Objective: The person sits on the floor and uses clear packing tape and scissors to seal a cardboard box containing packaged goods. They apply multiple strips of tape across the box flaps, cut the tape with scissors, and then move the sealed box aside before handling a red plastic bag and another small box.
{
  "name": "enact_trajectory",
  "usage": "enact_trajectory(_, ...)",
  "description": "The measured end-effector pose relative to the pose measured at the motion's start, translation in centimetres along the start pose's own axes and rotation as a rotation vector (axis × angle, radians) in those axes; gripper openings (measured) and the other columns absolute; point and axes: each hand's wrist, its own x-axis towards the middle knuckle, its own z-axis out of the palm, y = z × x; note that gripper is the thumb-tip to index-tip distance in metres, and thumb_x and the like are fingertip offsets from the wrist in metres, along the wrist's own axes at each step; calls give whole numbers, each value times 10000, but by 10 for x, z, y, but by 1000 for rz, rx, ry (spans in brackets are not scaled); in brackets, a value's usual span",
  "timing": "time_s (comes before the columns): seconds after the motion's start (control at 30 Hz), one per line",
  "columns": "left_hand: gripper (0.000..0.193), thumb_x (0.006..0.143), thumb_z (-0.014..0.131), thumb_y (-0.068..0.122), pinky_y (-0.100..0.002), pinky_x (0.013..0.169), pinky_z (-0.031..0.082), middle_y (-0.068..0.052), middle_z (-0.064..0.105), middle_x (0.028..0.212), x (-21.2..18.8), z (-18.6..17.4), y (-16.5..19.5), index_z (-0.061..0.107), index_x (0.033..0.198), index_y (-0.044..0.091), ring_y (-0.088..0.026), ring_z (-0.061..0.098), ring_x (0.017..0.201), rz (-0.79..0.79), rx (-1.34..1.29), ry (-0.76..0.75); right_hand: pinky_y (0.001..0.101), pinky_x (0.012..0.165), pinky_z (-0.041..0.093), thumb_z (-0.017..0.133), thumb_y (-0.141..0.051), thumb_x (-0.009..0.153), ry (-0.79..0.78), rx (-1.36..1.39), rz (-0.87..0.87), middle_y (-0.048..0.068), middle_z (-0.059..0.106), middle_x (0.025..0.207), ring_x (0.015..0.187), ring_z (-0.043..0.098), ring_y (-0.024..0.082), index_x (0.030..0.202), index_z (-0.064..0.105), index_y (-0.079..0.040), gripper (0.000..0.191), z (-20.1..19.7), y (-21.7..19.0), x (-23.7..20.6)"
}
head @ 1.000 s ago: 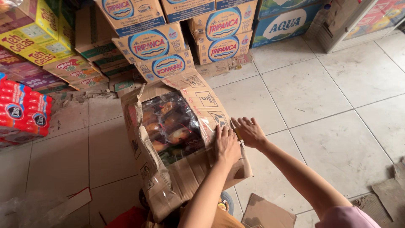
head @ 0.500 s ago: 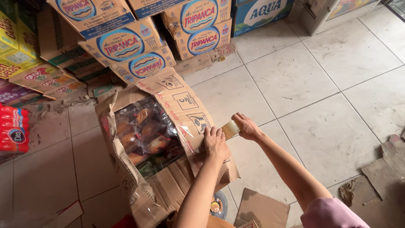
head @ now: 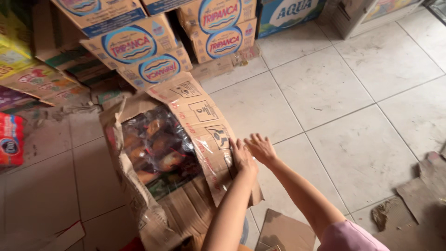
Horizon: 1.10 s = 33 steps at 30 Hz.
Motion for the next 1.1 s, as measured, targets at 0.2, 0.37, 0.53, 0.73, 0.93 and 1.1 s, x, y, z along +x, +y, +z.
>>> enact_trajectory(0.2,643,1027,494,553,-800,1123,-35,-57,330,1671,-14,11,9,433,1574,222,-420,131,1574,0,160,-89,533,1073,418,703,55,688,1,398,-20,155,314,1568,1449,318,413,1536,335,-199,959,-6,-11,-44)
enact_trajectory(0.37,659,1030,487,560,-777,1119,-79,-122,357,1662,-32,17,4,450,1570,184,-429,194,1548,36,144,-79,518,1032,495,682,21,808,222,621,82,140,439,1520,1342,489,421,1455,459,-151,705,-33,-34,-137)
enact_trajectory(0.53,637,1063,383,566,-766,1134,-100,-126,301,1691,-80,40,0,494,1542,162,-414,96,1593,-7,24,67,460,983,583,619,15,907,169,774,100,90,624,1423,1266,642,333,1418,580,-129,533,-61,-89,-204)
enact_trajectory(0.73,640,1032,423,397,-639,1231,-13,-82,171,1707,-164,86,-18,290,1590,114,-298,123,1570,-340,-369,576,447,1100,474,485,91,875,159,1065,-100,132,437,1610,1482,435,326,1562,376,-102,722,-90,-169,-220)
enact_trajectory(0.93,697,1025,500,363,-530,1274,135,-32,209,1713,-282,181,-60,253,1626,112,-239,175,1585,-210,-689,1086,468,1232,283,498,134,614,212,856,-307,198,450,1580,1517,345,367,1517,447,-51,923,-112,-261,-261)
enact_trajectory(1.1,782,966,552,427,-502,1272,120,-62,179,1715,-364,242,-84,232,1620,141,-250,159,1574,-320,-815,945,470,1230,282,603,34,816,331,632,-352,179,490,1566,1491,406,373,1507,480,-67,708,-117,-315,-302)
